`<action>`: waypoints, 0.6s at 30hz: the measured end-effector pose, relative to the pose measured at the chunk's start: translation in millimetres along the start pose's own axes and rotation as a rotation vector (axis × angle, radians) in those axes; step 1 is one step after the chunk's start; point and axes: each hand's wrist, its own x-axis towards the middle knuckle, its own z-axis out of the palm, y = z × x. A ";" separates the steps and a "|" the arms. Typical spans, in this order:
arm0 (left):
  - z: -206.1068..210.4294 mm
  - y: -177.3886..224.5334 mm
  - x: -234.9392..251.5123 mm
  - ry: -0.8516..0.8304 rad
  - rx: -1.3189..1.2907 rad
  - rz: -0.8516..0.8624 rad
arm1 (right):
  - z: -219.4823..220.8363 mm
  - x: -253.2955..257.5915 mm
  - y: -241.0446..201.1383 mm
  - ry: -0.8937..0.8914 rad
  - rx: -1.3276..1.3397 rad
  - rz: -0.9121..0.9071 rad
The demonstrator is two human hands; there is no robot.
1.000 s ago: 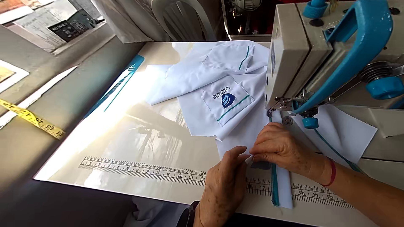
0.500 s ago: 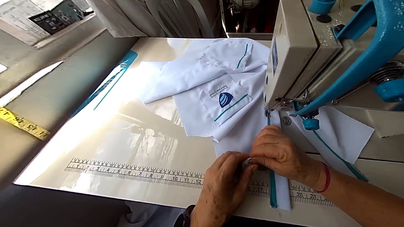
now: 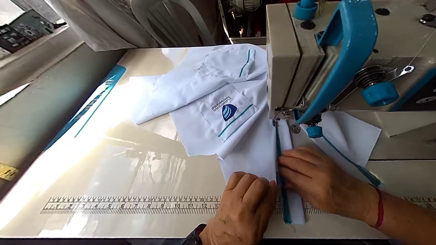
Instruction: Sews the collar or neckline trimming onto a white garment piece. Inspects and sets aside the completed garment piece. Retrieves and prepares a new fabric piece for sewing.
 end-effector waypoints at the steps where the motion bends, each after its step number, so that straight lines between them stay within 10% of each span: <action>1: 1.4 1.2 2.7 -0.029 0.004 0.025 | -0.4 -8.0 -13.3 -0.001 0.010 -0.023; 18: 3.0 0.2 15.6 -0.207 0.018 0.139 | 7.8 -29.0 -48.2 0.098 0.097 0.015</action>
